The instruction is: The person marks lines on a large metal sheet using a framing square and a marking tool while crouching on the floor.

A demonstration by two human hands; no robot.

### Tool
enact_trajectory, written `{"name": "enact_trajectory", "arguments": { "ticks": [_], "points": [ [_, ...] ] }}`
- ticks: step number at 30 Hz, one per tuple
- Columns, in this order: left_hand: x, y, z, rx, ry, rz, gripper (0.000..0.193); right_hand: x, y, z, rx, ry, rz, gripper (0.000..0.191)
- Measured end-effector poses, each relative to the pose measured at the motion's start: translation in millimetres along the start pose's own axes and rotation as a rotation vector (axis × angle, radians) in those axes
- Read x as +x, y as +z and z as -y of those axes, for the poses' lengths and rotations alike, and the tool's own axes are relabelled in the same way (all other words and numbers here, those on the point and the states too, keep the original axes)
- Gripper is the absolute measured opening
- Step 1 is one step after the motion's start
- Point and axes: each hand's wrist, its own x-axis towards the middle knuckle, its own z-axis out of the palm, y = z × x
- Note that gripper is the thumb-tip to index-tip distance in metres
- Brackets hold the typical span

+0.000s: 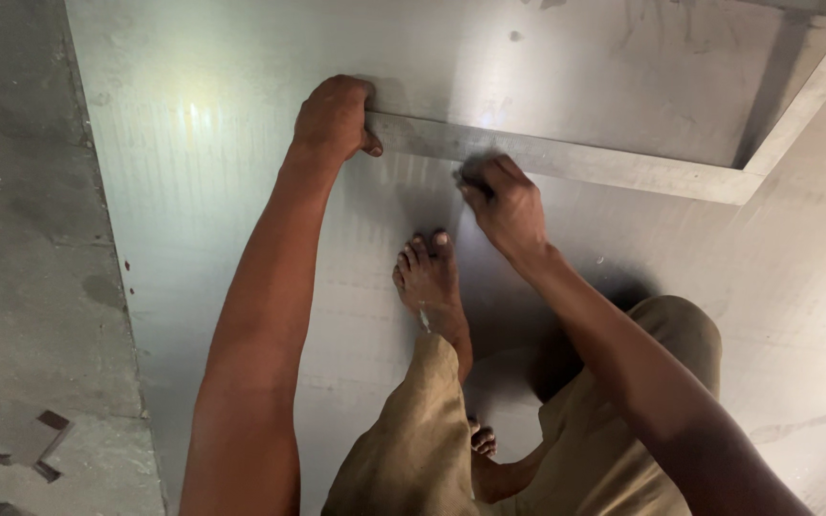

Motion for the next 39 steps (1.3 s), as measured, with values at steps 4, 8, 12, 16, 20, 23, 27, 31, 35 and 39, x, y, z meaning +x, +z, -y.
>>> {"name": "enact_trajectory", "arguments": {
  "ticks": [4,8,12,16,20,23,27,31,35,39],
  "points": [
    [1,1,2,0.001,-0.001,0.006,0.061,14,17,4,0.031,-0.008,-0.022,0.018],
    [0,3,2,-0.019,-0.007,-0.004,0.059,16,24,12,-0.004,0.022,-0.045,0.015],
    [-1,2,2,-0.027,0.004,-0.039,0.062,17,25,20,0.003,0.021,-0.086,0.012],
    [-1,1,2,-0.013,-0.012,-0.007,0.056,20,23,19,-0.038,0.059,-0.011,0.006],
    [-2,-2,2,-0.003,-0.012,0.012,0.055,27,29,7,-0.146,0.114,0.09,0.004],
    [1,-5,1,0.014,0.0,0.02,0.053,28,31,1,-0.306,0.072,0.464,0.027],
    [2,-4,0,0.05,-0.005,0.018,0.057,14,20,-2,-0.386,0.315,0.769,0.01],
    [0,-2,1,-0.007,0.003,-0.016,0.054,10,13,8,-0.028,0.134,0.135,0.009],
    [-1,-4,1,0.012,-0.029,0.029,0.054,16,22,17,0.01,0.016,-0.084,0.015],
    [-2,-6,-2,0.002,-0.044,0.029,0.053,15,25,13,0.018,-0.011,-0.085,0.014]
  ]
}}
